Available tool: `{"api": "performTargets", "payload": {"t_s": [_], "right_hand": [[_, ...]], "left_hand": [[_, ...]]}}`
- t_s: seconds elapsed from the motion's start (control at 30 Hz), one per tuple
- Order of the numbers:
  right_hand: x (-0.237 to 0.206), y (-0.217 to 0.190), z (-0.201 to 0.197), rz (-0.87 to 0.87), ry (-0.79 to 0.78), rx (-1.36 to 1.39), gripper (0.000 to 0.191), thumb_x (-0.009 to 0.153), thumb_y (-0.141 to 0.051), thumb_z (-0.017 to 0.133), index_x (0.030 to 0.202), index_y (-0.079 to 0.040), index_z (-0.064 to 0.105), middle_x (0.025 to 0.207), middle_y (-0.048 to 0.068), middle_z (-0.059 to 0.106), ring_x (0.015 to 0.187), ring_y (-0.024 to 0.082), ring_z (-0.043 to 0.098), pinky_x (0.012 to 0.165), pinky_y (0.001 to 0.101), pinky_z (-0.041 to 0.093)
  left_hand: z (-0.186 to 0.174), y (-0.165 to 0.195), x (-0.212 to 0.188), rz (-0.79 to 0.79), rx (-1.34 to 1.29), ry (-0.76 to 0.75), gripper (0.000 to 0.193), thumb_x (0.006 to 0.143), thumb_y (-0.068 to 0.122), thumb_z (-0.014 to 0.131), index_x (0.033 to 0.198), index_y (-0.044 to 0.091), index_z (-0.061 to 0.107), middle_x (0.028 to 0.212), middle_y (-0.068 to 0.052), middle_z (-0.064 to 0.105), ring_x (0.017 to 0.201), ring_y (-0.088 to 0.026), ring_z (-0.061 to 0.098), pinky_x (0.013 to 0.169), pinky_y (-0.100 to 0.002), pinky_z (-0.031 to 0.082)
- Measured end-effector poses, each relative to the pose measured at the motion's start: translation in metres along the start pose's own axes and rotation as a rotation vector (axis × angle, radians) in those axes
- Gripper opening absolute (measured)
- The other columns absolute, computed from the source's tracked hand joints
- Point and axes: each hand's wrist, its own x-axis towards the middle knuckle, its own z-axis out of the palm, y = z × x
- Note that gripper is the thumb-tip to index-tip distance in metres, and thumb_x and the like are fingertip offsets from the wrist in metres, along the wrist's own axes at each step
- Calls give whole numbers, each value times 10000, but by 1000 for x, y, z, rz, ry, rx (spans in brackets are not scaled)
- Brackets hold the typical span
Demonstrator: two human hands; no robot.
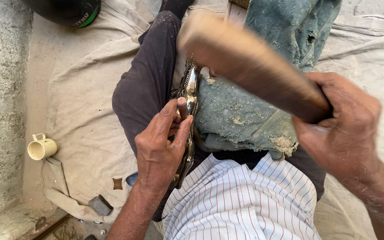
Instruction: The person sits on the ground with a brass horse figurine resting on their lap and a cloth pad. They hold a punch against the figurine's surface and strike it with a wooden mallet, repositioning the punch repeatedly to work the patterned decoration along the body, mane and legs.
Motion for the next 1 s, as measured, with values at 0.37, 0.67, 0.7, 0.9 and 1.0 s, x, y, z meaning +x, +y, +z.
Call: {"api": "performTargets", "payload": {"t_s": [0.37, 0.67, 0.7, 0.9, 1.0], "right_hand": [[14, -19, -6, -1, -284, -316, 289, 839, -9, 761, 1122, -46, 713, 834, 110, 736, 669, 195, 678, 573, 355, 560], [3, 1, -6, -110, -307, -682, 263, 749, -79, 778, 1001, -112, 711, 820, 33, 739, 708, 163, 690, 647, 345, 574], [5, 0, -6, -115, -222, -541, 281, 763, -40, 768, 1035, -78, 708, 829, 55, 736, 717, 179, 690, 645, 358, 567], [10, -9, -6, 85, -136, -14, 259, 860, -37, 761, 1099, -46, 662, 812, 69, 701, 699, 171, 692, 621, 344, 566], [6, -7, -8, -168, -84, -263, 289, 772, 25, 765, 1048, -26, 697, 865, 97, 742, 732, 207, 698, 617, 364, 571]], "left_hand": [[6, 4, -13, 9, 38, 120, 371, 953, 25, 801, 1277, 7, 621, 970, -102, 724, 859, -154, 772, 730, -281, 665], [9, -2, -13, 54, 20, 126, 408, 951, 24, 796, 1315, -18, 617, 978, -101, 734, 867, -158, 772, 747, -281, 680], [9, -3, -12, 58, 21, 115, 406, 950, 30, 795, 1310, -16, 613, 996, -108, 735, 881, -163, 773, 753, -275, 684], [6, -5, -12, 65, 48, 97, 363, 955, 37, 800, 1274, 6, 630, 967, -98, 726, 860, -154, 766, 738, -270, 670], [7, -4, -14, 96, 70, 80, 350, 958, 43, 796, 1266, 12, 634, 953, -93, 721, 855, -153, 761, 731, -271, 668]]}}
